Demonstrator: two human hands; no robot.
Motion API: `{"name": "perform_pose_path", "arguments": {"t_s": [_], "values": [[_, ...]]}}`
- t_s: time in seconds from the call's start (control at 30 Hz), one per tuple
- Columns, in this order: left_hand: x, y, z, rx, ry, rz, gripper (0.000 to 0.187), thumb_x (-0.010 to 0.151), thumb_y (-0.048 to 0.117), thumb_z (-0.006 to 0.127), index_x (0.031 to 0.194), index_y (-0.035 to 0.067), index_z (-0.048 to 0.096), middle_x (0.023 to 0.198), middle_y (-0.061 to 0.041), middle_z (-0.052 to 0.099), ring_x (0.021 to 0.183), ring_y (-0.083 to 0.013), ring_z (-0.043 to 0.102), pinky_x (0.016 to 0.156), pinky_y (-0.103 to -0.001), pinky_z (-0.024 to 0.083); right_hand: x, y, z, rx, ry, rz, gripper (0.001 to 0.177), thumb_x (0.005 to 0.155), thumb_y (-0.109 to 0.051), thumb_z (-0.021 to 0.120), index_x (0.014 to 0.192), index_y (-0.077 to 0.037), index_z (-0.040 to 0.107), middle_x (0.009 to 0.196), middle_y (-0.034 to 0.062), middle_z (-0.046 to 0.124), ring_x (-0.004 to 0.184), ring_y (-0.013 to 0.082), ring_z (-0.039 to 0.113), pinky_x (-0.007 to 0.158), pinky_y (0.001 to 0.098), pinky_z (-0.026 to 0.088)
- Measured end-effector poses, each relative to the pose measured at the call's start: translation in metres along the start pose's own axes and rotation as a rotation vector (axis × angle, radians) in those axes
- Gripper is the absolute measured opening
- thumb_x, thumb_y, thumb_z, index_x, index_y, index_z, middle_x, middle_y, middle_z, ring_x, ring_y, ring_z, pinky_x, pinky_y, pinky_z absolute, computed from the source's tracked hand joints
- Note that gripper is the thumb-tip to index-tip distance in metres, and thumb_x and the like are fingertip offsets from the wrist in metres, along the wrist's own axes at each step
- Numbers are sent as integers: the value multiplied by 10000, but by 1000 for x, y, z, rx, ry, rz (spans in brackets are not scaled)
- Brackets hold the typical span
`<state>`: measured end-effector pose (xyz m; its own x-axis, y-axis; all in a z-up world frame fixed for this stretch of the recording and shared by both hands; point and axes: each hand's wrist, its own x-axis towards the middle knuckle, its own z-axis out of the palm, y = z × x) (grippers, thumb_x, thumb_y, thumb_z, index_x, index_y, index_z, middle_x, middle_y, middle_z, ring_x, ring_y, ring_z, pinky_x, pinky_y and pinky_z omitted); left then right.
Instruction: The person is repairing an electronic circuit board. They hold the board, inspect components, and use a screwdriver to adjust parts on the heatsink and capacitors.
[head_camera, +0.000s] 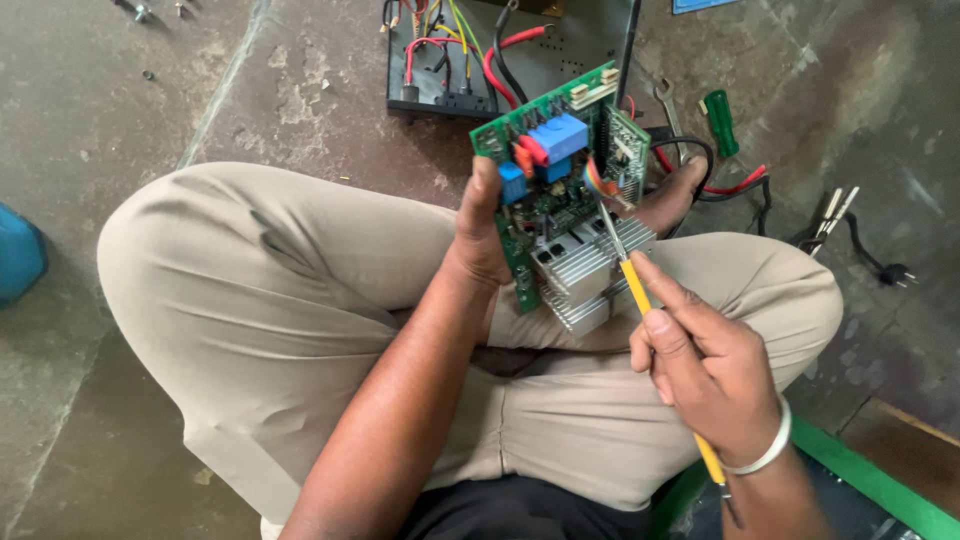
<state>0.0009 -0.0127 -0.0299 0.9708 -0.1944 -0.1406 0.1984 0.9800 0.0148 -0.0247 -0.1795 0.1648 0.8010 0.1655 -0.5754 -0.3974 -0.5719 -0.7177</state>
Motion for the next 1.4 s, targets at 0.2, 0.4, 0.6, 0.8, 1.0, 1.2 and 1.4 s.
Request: {"name": "perform_pose_path", "arguments": {"t_s": [0.2,0.4,0.6,0.8,1.0,1.2,1.4], "values": [[3,9,21,148,-66,-18,1259,755,873,677,1546,-72,415,1433,-235,583,1292,-323,612,1141,-489,499,11,-7,-22,-84,-110,53,494,984,-120,560,1478,-123,581,676,-7,648,477,27,459,446,191,420],[10,18,35,143,-160,-107,1297,680,891,653,1573,-21,421,1443,-247,575,1325,-315,593,1157,-451,487,34,-2,-32,-89,-204,63,496,988,-130,564,1483,-167,584,671,-28,598,495,27,446,450,194,416],[5,10,21,121,23,-46,1244,702,863,708,1527,-33,458,1437,-214,590,1306,-330,603,1160,-499,492,38,-5,-35,-221,-217,-152,493,968,-105,634,1460,-110,604,708,-32,593,592,36,486,547,206,454],[-9,4,9,15,64,-114,1189,673,779,803,1528,21,475,1431,-163,605,1303,-309,608,1152,-511,503,41,-10,-45,-388,-231,-205,476,940,-110,652,1415,-87,624,670,-37,633,569,42,545,552,217,489],[-1,3,-6,-1,-122,-132,1067,768,730,807,1492,0,522,1345,-185,634,1230,-308,636,1112,-477,506,35,-11,-47,-345,-186,48,476,928,-110,646,1403,-86,666,624,9,602,457,56,452,417,227,388],[3,-5,-19,58,-90,-76,843,824,665,809,1313,24,561,1302,-120,636,1194,-237,629,1093,-439,520,32,-3,-51,-320,-167,60,478,916,-96,648,1390,-36,655,632,25,617,451,59,463,409,228,402],[7,0,-17,144,-163,-59,837,882,674,793,1270,-28,554,1223,-117,610,1122,-195,589,1045,-388,504,31,3,-54,-287,-191,1,491,928,-83,651,1411,1,625,655,35,619,451,52,472,404,210,389]]}}
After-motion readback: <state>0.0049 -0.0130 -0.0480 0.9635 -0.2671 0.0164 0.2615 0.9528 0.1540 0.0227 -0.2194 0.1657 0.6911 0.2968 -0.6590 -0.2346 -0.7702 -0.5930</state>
